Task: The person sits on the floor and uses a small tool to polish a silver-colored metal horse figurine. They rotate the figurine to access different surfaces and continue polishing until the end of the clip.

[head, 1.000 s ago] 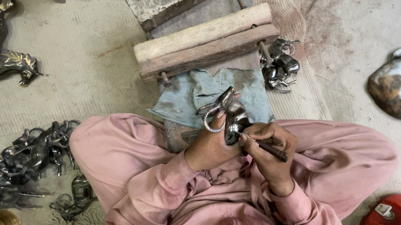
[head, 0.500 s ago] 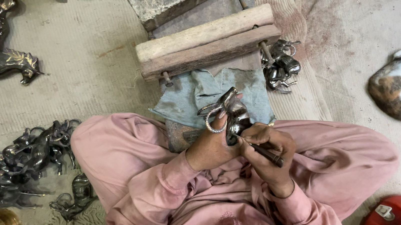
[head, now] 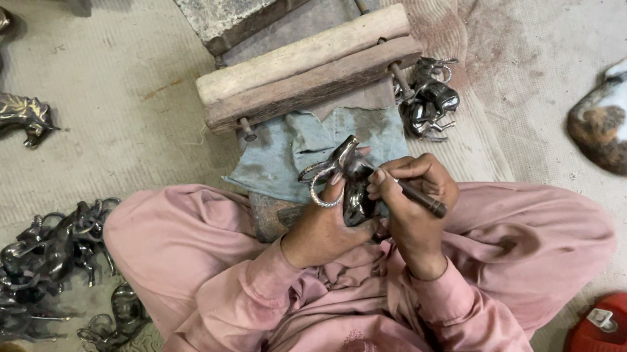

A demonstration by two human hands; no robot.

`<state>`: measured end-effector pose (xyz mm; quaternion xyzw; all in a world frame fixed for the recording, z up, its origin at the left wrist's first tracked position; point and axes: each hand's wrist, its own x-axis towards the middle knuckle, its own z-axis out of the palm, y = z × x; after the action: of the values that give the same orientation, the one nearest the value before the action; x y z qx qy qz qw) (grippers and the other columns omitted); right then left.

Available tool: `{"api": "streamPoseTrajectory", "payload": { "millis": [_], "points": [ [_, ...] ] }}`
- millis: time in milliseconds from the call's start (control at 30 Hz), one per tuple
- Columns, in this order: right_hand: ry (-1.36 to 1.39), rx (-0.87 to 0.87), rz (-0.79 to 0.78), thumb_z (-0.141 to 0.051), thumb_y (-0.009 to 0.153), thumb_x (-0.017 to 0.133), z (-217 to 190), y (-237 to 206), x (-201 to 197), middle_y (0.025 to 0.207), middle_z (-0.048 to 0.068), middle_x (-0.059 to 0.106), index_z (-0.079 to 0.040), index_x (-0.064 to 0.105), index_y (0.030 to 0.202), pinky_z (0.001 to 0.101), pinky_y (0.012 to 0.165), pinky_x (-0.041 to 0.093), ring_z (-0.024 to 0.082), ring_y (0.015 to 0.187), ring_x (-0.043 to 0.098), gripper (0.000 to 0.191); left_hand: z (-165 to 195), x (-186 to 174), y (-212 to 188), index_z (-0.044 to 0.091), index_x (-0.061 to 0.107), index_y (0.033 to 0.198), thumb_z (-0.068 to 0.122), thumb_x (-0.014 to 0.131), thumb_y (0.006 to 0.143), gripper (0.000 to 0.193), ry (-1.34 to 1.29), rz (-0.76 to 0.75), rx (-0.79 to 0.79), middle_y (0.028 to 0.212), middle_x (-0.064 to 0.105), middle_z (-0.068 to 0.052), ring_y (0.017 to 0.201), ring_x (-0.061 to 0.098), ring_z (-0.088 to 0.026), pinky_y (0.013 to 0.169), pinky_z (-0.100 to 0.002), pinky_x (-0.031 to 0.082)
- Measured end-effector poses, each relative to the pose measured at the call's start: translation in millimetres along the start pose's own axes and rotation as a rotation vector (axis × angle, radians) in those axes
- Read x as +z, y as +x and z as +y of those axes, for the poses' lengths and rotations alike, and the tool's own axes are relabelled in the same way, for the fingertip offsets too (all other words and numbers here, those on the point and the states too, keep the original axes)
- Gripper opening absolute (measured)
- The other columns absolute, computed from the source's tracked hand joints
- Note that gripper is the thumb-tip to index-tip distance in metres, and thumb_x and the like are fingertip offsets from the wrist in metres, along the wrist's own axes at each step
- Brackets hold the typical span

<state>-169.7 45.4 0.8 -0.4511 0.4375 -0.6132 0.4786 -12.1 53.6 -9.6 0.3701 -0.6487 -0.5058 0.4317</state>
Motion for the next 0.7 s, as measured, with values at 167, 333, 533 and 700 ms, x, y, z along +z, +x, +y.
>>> {"api": "streamPoseTrajectory", "payload": {
  "millis": [167,333,533,700],
  "points": [
    [0.003,0.078,0.023,0.006,0.095,0.067,-1.9,5.1,1.2,0.09,0.015,0.073,0.0,0.055,0.091,0.0267,0.068,0.06,0.013,0.073,0.069,0.014,1.2,1.1,0.4,-0.002,0.028,0.159,0.011,0.087,0.084,0.096,-0.023,0.02,0.032,0.14,0.057,-0.018,0.133,0.058,-0.026,0.116,-0.038,0.047],
    [0.029,0.06,0.015,0.008,0.095,0.068,-0.3,7.7,0.5,0.088,0.015,0.073,-0.001,0.054,0.089,0.0268,0.064,0.061,0.013,0.07,0.07,0.018,0.1,2.1,1.3,-0.001,0.024,0.16,0.012,0.083,0.086,0.096,-0.22,-0.043,-0.092,0.135,0.058,-0.013,0.128,0.06,-0.021,0.111,-0.035,0.052],
    [0.026,0.02,-0.005,0.01,0.094,0.068,2.3,6.7,-1.1,0.09,0.017,0.073,-0.002,0.052,0.087,0.0267,0.066,0.06,0.014,0.072,0.07,0.02,-3.4,2.5,0.0,-0.001,0.026,0.161,0.006,0.084,0.087,0.094,-0.093,-0.015,0.033,0.135,0.059,-0.014,0.129,0.059,-0.021,0.114,-0.034,0.049],
    [-0.01,-0.046,-0.121,0.009,0.091,0.071,3.2,6.6,-5.5,0.089,0.017,0.072,0.001,0.056,0.085,0.0257,0.065,0.058,0.014,0.075,0.069,0.018,-6.5,1.9,-3.2,-0.001,0.024,0.162,0.011,0.084,0.088,0.096,-0.199,-0.034,-0.058,0.137,0.056,-0.014,0.126,0.059,-0.02,0.109,-0.033,0.052]
  ]
}}
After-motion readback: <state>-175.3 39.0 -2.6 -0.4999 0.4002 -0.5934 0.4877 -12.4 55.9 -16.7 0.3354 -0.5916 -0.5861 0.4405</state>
